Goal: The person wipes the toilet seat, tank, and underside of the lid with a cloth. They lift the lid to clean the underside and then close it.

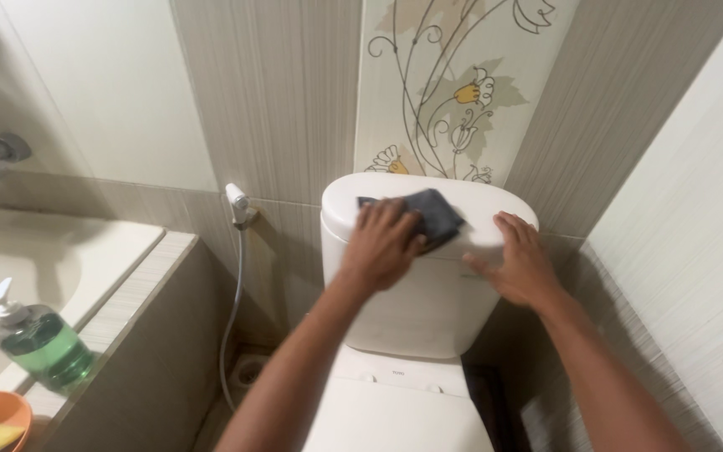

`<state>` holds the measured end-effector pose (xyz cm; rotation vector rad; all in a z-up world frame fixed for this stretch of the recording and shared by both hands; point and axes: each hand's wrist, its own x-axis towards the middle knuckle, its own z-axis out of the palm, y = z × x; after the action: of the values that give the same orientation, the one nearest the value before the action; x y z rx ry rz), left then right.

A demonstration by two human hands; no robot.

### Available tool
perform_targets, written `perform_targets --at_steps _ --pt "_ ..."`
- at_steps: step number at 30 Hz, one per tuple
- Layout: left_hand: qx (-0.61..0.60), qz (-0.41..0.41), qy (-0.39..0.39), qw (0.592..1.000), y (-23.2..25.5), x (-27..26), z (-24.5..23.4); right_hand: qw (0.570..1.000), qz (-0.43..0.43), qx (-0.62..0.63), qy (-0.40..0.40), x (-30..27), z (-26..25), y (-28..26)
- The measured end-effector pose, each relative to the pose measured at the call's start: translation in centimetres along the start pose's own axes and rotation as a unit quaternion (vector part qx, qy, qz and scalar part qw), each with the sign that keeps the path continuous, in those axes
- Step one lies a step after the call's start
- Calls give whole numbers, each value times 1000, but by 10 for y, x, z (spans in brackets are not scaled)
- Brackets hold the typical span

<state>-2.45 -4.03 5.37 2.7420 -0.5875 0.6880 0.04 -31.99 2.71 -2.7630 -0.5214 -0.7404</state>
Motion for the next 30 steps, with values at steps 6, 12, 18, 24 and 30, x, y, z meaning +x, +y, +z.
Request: perform_targets --at_steps 6,12,18,24,30 --pt "-13 -104 -53 993 -52 32 -4 1000 8 -16 -16 -3 18 2" --pt "2 -166 -110 980 -63 82 9 998 -35 48 7 -4 24 11" --pt "-3 -160 -158 974 -43 120 17 998 -48 44 28 -4 25 8" --pt "-32 -132 -187 973 -22 133 21 997 -55 43 42 -6 24 9" --pt "-41 -150 -198 968 -59 113 4 999 -45 25 6 -5 23 12"
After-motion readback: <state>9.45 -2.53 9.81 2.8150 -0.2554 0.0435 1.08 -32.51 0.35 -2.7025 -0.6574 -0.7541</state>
